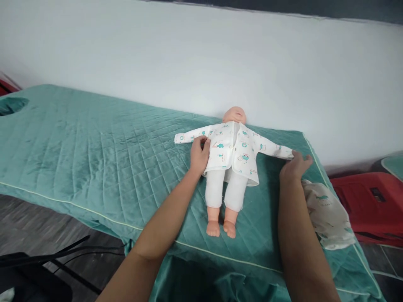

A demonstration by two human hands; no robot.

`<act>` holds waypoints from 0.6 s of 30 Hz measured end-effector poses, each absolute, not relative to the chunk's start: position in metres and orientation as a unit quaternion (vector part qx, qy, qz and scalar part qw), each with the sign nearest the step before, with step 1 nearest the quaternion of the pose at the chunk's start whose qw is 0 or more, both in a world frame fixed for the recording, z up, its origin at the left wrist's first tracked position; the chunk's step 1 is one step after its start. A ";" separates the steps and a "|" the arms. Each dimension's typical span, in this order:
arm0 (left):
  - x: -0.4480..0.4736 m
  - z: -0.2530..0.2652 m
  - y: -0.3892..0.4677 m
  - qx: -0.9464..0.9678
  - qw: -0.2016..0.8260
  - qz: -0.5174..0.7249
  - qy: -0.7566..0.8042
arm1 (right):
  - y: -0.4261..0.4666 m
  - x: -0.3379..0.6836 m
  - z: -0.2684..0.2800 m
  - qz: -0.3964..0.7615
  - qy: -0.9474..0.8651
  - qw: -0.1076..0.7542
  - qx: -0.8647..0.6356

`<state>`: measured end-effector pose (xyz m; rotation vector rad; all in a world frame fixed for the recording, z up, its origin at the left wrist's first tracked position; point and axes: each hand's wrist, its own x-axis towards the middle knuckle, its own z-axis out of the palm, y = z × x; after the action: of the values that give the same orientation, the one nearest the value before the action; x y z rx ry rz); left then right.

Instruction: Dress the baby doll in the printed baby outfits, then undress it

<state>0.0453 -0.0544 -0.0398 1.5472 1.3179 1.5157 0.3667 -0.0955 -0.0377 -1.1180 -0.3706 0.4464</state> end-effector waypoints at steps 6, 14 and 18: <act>0.046 -0.021 -0.077 0.767 0.123 0.544 0.318 | -0.148 0.278 -0.019 0.151 -0.534 0.626 -0.548; 0.035 -0.008 -0.104 0.879 0.166 0.377 0.239 | -0.177 0.233 -0.012 -0.012 -0.766 0.371 -0.525; 0.034 -0.011 -0.112 0.869 0.158 0.388 0.263 | -0.181 0.233 -0.007 -0.072 -0.749 0.353 -0.556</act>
<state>0.0343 -0.1117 -0.0112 2.4846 0.7529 1.1103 0.2327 -0.1813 -0.0072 -1.4376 -1.9389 -0.1850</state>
